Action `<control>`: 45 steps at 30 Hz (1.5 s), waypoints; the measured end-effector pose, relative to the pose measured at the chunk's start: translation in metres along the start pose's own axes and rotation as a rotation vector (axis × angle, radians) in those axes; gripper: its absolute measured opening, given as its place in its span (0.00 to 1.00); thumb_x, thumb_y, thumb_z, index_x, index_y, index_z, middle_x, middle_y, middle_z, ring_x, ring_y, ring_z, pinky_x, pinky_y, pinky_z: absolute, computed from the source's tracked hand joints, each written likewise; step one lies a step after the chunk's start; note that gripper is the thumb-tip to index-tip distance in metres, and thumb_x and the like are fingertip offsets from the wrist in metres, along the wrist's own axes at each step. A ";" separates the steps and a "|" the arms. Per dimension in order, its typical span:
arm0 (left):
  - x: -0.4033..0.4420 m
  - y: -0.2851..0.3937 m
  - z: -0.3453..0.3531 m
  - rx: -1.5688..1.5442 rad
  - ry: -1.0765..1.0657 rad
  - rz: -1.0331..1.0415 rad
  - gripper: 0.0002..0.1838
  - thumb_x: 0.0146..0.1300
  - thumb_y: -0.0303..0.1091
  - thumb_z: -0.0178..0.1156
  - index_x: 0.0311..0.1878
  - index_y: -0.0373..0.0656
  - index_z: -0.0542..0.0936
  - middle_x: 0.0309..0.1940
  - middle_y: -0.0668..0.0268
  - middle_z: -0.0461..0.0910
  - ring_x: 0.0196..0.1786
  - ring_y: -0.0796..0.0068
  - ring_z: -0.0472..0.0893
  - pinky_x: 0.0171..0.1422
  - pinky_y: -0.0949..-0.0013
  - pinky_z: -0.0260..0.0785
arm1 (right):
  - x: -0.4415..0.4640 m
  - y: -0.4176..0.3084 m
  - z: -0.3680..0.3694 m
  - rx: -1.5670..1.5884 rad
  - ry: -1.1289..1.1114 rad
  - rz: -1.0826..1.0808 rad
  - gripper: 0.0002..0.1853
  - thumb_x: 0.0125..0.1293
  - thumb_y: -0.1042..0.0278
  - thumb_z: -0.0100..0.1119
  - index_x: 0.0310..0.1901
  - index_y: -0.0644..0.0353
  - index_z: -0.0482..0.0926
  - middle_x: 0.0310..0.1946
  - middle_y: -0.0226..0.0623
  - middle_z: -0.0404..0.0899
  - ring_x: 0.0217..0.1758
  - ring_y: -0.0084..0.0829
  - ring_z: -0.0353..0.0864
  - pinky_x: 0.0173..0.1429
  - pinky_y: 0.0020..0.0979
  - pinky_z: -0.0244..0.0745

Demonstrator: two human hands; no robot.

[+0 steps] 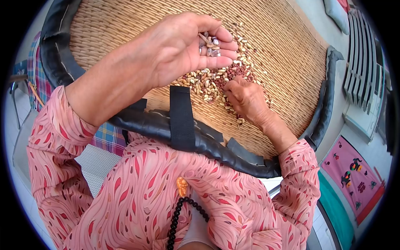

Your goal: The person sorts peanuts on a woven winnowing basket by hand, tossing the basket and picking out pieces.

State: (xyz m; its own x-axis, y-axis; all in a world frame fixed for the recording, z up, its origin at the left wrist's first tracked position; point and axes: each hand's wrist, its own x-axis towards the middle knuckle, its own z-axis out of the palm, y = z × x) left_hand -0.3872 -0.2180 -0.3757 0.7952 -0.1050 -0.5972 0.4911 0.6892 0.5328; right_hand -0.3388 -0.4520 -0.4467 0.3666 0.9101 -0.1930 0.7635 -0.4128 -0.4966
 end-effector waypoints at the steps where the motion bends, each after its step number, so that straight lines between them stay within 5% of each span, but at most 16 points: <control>1: 0.000 0.000 0.000 0.001 -0.005 0.002 0.14 0.72 0.33 0.46 0.42 0.31 0.74 0.41 0.53 0.76 0.45 0.64 0.81 0.50 0.68 0.80 | 0.001 -0.002 0.001 -0.070 -0.030 -0.023 0.03 0.55 0.75 0.57 0.31 0.61 0.74 0.26 0.40 0.75 0.25 0.40 0.80 0.28 0.38 0.75; 9: 0.001 -0.002 0.001 0.006 -0.003 -0.010 0.14 0.72 0.34 0.46 0.42 0.31 0.75 0.40 0.55 0.77 0.45 0.64 0.81 0.49 0.69 0.79 | 0.004 -0.015 0.005 -0.430 -0.125 -0.164 0.02 0.56 0.74 0.51 0.29 0.62 0.70 0.24 0.40 0.73 0.20 0.33 0.79 0.20 0.36 0.72; 13: 0.001 -0.001 0.001 0.035 0.022 -0.015 0.14 0.72 0.34 0.46 0.41 0.32 0.75 0.40 0.55 0.77 0.45 0.66 0.81 0.49 0.69 0.79 | 0.007 -0.004 0.000 -0.432 -0.041 -0.067 0.03 0.59 0.75 0.52 0.30 0.63 0.70 0.23 0.40 0.75 0.19 0.32 0.79 0.20 0.33 0.71; 18: 0.003 -0.010 0.002 0.083 0.055 -0.035 0.14 0.72 0.35 0.45 0.41 0.33 0.75 0.40 0.56 0.77 0.44 0.66 0.80 0.49 0.69 0.78 | 0.030 -0.022 -0.065 0.235 0.478 0.139 0.05 0.60 0.80 0.57 0.32 0.61 0.71 0.19 0.34 0.75 0.17 0.27 0.75 0.22 0.27 0.69; 23: 0.002 -0.012 0.004 0.051 -0.050 -0.118 0.16 0.73 0.36 0.43 0.41 0.32 0.74 0.40 0.54 0.77 0.44 0.66 0.80 0.49 0.68 0.78 | 0.032 -0.042 -0.068 0.403 0.483 -0.018 0.05 0.60 0.76 0.60 0.37 0.62 0.75 0.21 0.30 0.76 0.20 0.20 0.74 0.25 0.25 0.70; 26: 0.000 -0.010 0.003 0.027 -0.092 -0.111 0.16 0.74 0.36 0.42 0.42 0.31 0.73 0.40 0.53 0.77 0.43 0.66 0.80 0.49 0.69 0.79 | 0.016 -0.004 -0.082 0.544 0.232 0.331 0.03 0.61 0.75 0.59 0.34 0.64 0.76 0.23 0.31 0.78 0.23 0.22 0.78 0.26 0.26 0.72; 28: -0.001 -0.009 0.003 0.026 -0.106 -0.086 0.16 0.74 0.35 0.42 0.42 0.30 0.73 0.40 0.53 0.77 0.43 0.66 0.81 0.50 0.69 0.80 | -0.009 0.027 -0.089 0.506 -0.190 0.415 0.04 0.61 0.75 0.58 0.30 0.65 0.78 0.23 0.33 0.79 0.24 0.23 0.78 0.26 0.27 0.73; 32: 0.000 -0.001 0.003 -0.004 -0.069 -0.041 0.15 0.73 0.34 0.43 0.42 0.30 0.73 0.40 0.52 0.77 0.42 0.64 0.81 0.50 0.68 0.80 | -0.034 0.031 -0.055 0.391 -0.958 0.332 0.05 0.62 0.76 0.57 0.38 0.62 0.82 0.29 0.31 0.81 0.32 0.24 0.80 0.38 0.25 0.77; 35: 0.001 0.003 0.002 -0.014 -0.035 -0.019 0.15 0.73 0.34 0.43 0.42 0.29 0.73 0.40 0.52 0.77 0.42 0.63 0.81 0.50 0.67 0.80 | -0.025 0.026 -0.032 0.533 -0.853 0.293 0.07 0.62 0.76 0.58 0.42 0.60 0.82 0.33 0.31 0.82 0.37 0.25 0.81 0.43 0.27 0.78; 38: 0.001 0.003 0.004 -0.014 -0.015 0.010 0.15 0.73 0.34 0.43 0.42 0.29 0.73 0.40 0.52 0.77 0.43 0.63 0.81 0.50 0.66 0.80 | -0.001 0.021 -0.023 0.612 -0.124 0.092 0.07 0.63 0.74 0.58 0.41 0.62 0.81 0.35 0.34 0.83 0.36 0.25 0.81 0.45 0.27 0.77; 45: -0.001 0.001 0.000 -0.045 0.020 0.063 0.14 0.73 0.33 0.45 0.40 0.29 0.73 0.40 0.52 0.77 0.42 0.64 0.82 0.49 0.66 0.81 | 0.016 0.043 -0.049 0.810 0.236 0.491 0.03 0.65 0.77 0.55 0.36 0.65 0.78 0.26 0.29 0.78 0.27 0.18 0.77 0.31 0.21 0.76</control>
State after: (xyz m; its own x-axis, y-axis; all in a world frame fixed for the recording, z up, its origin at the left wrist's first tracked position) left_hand -0.3874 -0.2172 -0.3749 0.8166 -0.0460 -0.5754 0.4232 0.7257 0.5425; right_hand -0.2743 -0.4570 -0.4295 0.7111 0.5764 -0.4027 -0.0665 -0.5150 -0.8546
